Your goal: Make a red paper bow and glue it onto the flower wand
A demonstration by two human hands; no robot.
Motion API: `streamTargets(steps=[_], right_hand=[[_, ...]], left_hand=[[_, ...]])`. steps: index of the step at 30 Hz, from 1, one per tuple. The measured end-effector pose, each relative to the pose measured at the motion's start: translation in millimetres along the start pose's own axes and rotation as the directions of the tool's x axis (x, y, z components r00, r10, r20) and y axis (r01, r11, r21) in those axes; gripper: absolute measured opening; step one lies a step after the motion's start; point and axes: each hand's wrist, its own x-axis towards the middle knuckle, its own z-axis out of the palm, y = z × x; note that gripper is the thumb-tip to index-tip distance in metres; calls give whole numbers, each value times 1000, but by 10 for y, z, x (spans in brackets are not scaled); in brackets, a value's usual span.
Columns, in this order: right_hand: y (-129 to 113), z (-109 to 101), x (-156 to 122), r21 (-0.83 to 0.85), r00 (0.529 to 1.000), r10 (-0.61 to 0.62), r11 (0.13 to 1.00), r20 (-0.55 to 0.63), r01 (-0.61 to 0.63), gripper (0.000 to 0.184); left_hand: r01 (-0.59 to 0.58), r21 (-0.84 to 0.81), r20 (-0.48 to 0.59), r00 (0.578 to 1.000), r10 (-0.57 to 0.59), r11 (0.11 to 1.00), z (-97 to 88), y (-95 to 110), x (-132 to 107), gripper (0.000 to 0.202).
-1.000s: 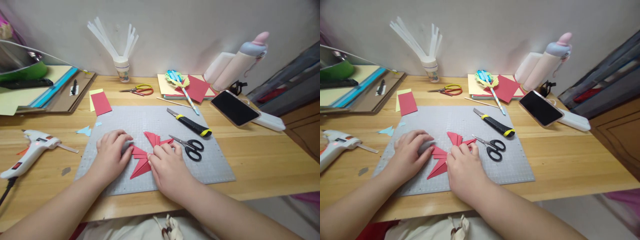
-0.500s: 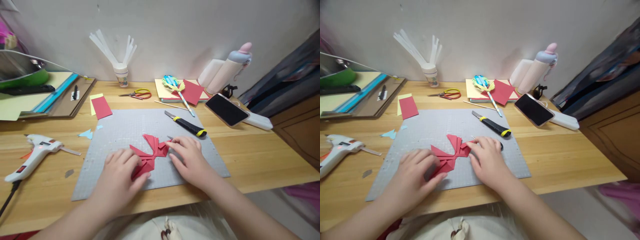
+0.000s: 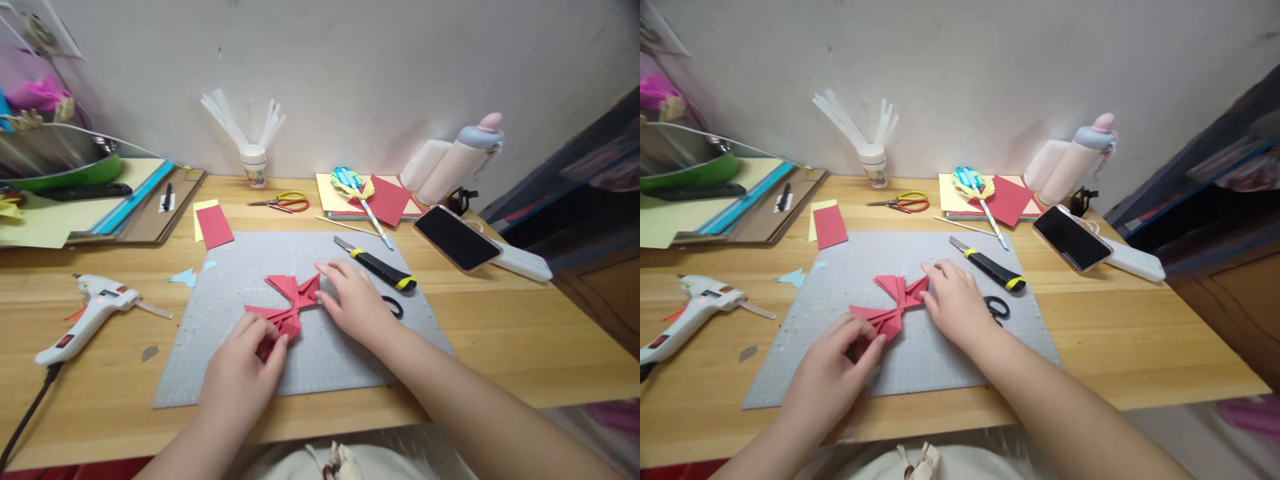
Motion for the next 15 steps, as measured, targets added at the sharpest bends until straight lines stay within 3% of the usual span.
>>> streamTargets(steps=[4, 6, 10, 11, 13, 15], right_hand=[[-39, 95, 83, 169, 996, 86, 982, 12, -87, 21], [-21, 144, 84, 257, 992, 114, 958, 53, -124, 15], [70, 227, 54, 460, 984, 156, 870, 88, -179, 21], [96, 237, 47, 504, 983, 158, 844, 90, -182, 25], [143, 238, 38, 570, 984, 155, 802, 92, -179, 30], [176, 222, 32, 603, 984, 152, 778, 92, -177, 31]], left_hand=[[28, -57, -92, 995, -33, 998, -34, -1, 97, 20], [10, -84, -83, 996, -17, 996, -9, 48, 87, 20], [-94, -202, 106, 987, 117, 975, 60, 232, -33, 4], [-118, -221, 164, 974, 156, 968, 52, 273, -62, 10], [-160, -233, 267, 938, 221, 959, -35, 308, -77, 25], [-196, -183, 296, 923, 244, 963, -227, 247, 1, 20]])
